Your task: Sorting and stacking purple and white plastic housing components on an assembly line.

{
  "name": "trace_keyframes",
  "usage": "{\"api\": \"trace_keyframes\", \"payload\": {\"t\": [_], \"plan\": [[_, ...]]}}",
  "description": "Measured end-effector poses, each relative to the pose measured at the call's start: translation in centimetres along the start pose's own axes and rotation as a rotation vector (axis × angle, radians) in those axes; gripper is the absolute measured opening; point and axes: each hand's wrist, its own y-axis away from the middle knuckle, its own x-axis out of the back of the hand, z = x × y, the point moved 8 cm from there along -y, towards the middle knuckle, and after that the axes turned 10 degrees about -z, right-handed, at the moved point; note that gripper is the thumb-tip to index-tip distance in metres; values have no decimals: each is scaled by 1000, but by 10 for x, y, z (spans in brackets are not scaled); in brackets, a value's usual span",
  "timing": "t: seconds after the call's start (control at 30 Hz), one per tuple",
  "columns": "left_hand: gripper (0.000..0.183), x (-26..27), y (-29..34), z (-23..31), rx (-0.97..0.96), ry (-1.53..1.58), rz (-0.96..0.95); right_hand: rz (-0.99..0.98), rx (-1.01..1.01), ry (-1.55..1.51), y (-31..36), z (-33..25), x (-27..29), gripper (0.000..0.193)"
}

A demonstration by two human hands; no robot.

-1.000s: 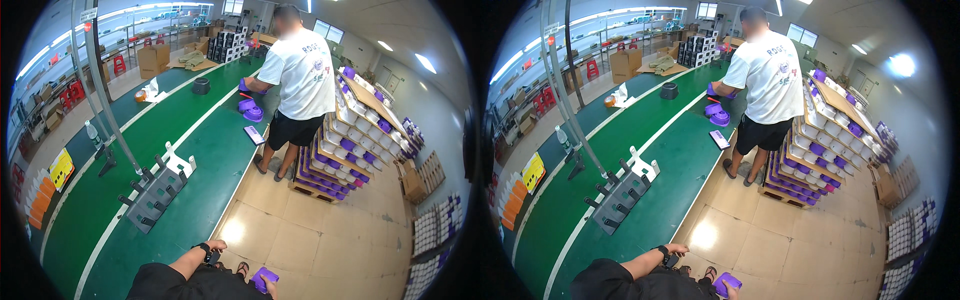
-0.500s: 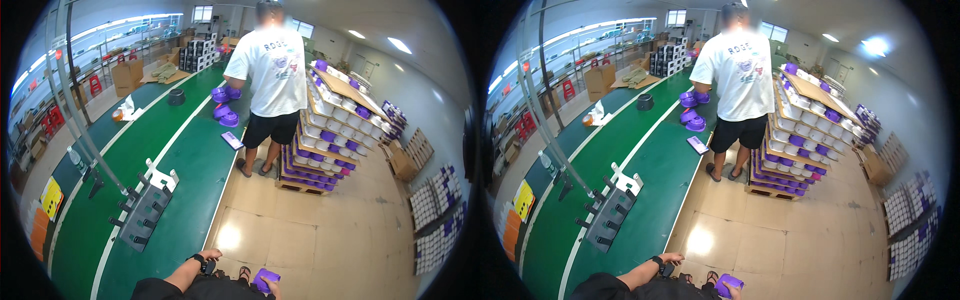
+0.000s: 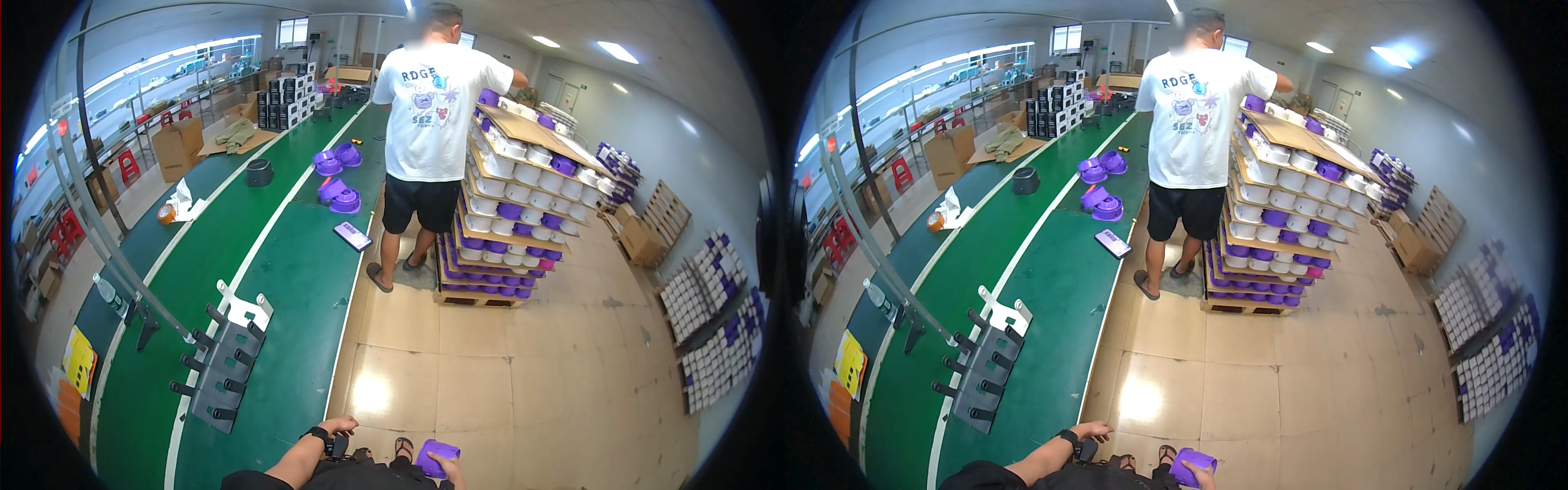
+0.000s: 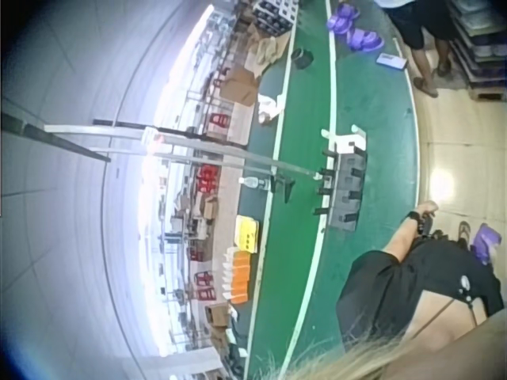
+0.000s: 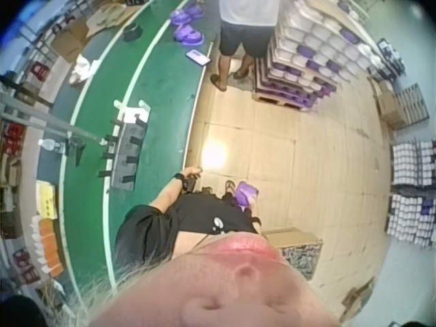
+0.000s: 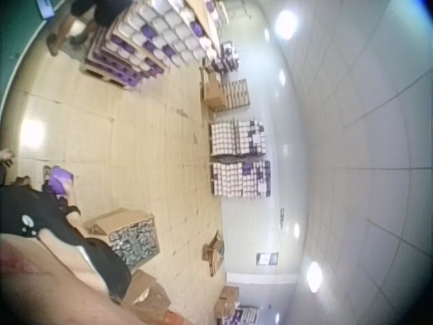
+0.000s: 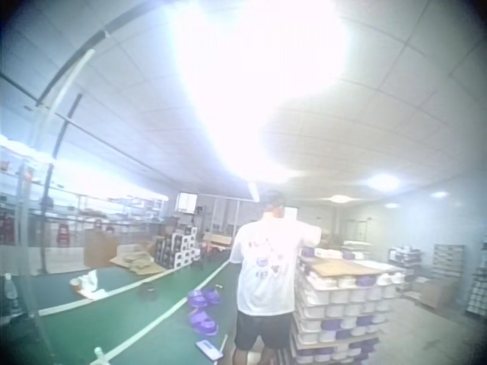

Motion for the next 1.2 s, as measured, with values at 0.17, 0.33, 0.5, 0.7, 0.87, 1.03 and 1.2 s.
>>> {"api": "trace_keyframes", "payload": {"t": [0.17,0.33,0.5,0.7,0.87,1.03,1.2], "plan": [[49,-1,3,3,-1,15,9,-55,8,-45,1,-4,-4,45],[50,-2,8,6,-15,30,16,-59,17,-72,-1,0,-4,44],[52,-5,19,10,16,17,13,-49,-11,-30,1,-3,-4,45],[52,-3,18,10,20,6,13,-43,-10,-30,-7,5,-1,45],[51,-1,14,8,25,-6,11,-35,-20,-10,-6,3,-2,45],[51,-1,9,6,13,-4,3,-32,-32,-19,0,-2,-4,45],[49,-5,14,9,-4,34,10,-49,-2,-5,-10,8,1,45]]}}
